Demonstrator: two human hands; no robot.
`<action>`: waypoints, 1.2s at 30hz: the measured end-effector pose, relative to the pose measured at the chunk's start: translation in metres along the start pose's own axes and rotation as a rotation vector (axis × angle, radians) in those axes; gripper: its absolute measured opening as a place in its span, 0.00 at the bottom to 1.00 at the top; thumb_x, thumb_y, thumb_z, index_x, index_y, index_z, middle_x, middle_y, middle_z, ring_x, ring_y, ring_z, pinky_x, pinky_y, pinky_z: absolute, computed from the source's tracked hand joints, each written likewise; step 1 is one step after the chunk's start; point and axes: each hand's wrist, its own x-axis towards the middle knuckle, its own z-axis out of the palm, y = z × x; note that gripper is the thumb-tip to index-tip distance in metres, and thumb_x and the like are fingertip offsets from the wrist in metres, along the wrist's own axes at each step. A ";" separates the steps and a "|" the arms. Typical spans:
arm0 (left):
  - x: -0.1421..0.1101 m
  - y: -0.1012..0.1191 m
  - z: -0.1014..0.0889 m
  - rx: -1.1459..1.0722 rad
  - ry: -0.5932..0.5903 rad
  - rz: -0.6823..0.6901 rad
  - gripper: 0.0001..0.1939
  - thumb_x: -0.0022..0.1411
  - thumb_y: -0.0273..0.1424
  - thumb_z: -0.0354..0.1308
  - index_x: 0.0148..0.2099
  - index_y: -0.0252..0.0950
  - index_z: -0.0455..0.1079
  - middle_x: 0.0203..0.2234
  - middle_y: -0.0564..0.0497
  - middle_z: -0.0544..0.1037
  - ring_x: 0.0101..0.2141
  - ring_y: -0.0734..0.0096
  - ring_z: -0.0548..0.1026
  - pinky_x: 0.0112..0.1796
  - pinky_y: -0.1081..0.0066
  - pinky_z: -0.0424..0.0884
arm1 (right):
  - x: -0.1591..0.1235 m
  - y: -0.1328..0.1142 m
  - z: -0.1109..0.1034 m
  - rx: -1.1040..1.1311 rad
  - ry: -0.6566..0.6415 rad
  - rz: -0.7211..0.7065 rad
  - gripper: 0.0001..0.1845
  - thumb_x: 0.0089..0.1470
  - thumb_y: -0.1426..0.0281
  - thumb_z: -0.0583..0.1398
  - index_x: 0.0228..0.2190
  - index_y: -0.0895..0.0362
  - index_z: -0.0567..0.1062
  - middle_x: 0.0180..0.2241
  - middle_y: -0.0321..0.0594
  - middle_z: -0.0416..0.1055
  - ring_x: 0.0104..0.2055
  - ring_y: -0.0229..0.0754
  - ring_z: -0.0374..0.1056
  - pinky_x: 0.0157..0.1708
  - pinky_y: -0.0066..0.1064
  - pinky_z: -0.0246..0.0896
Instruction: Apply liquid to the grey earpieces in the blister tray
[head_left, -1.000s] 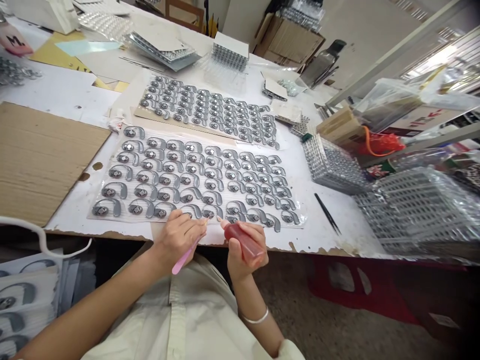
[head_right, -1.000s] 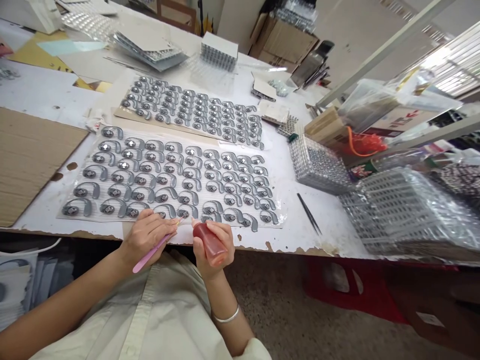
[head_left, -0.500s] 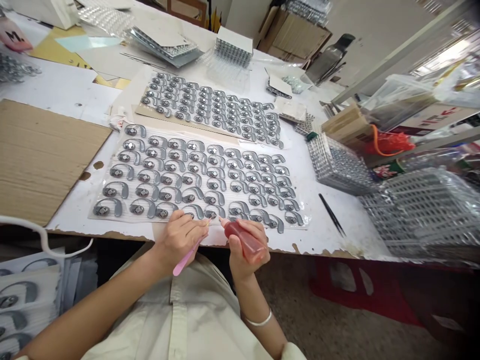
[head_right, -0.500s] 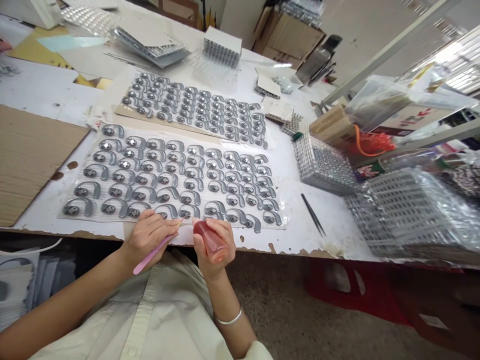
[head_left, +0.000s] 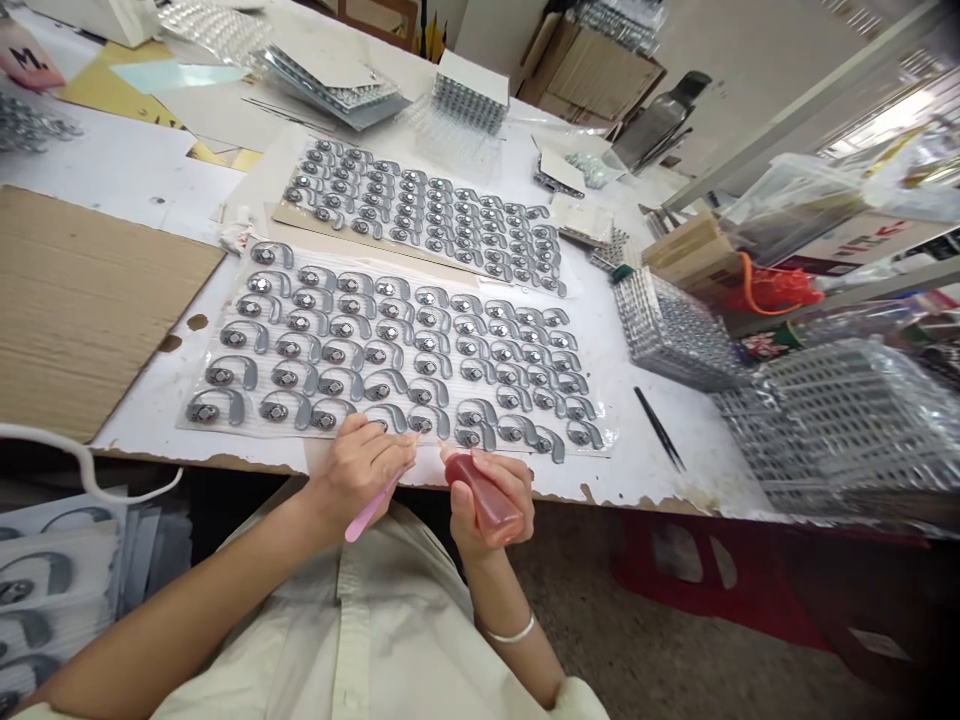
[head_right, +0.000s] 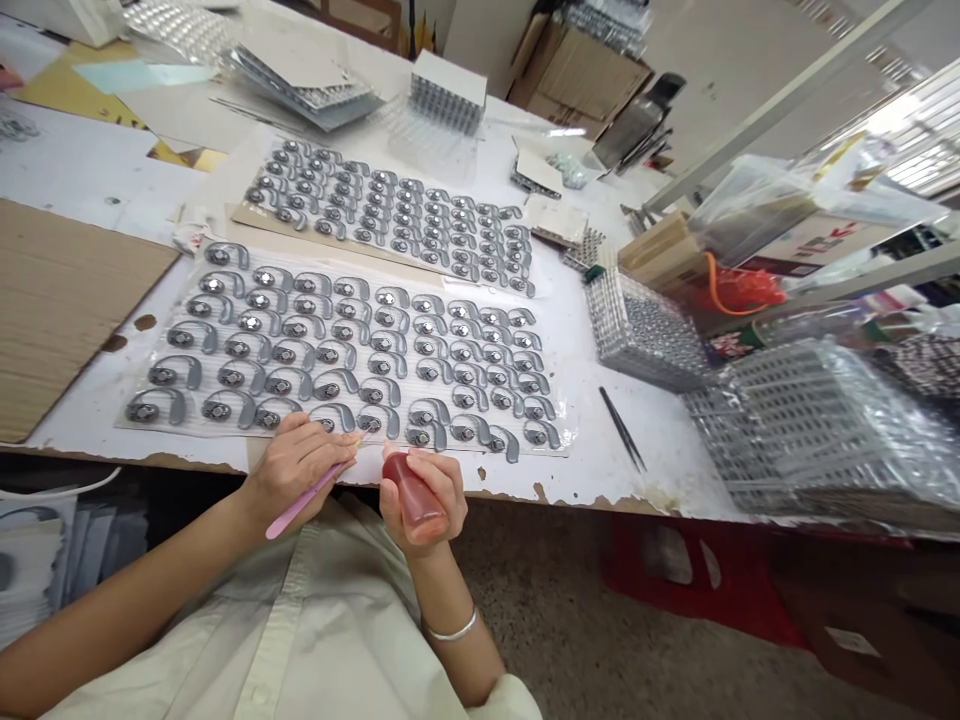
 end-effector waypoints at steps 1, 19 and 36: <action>0.000 0.000 0.000 -0.002 -0.001 -0.001 0.05 0.60 0.20 0.54 0.38 0.34 0.66 0.34 0.48 0.80 0.29 0.72 0.74 0.35 0.66 0.62 | 0.000 0.000 0.000 0.005 0.004 0.000 0.14 0.47 0.68 0.63 0.38 0.57 0.72 0.31 0.41 0.71 0.32 0.42 0.70 0.29 0.38 0.71; 0.012 -0.002 -0.012 -0.047 -0.098 -0.042 0.05 0.64 0.22 0.52 0.37 0.35 0.67 0.33 0.49 0.80 0.29 0.71 0.73 0.36 0.66 0.61 | 0.011 0.002 0.003 0.112 0.032 0.331 0.09 0.51 0.64 0.61 0.32 0.57 0.73 0.30 0.40 0.71 0.31 0.40 0.69 0.29 0.35 0.69; 0.013 -0.020 -0.020 -0.256 -0.243 -0.146 0.07 0.64 0.22 0.52 0.41 0.38 0.69 0.36 0.53 0.79 0.33 0.73 0.75 0.39 0.67 0.59 | 0.032 0.005 0.013 0.468 0.119 0.806 0.14 0.46 0.61 0.65 0.25 0.59 0.69 0.24 0.32 0.68 0.13 0.29 0.59 0.07 0.23 0.50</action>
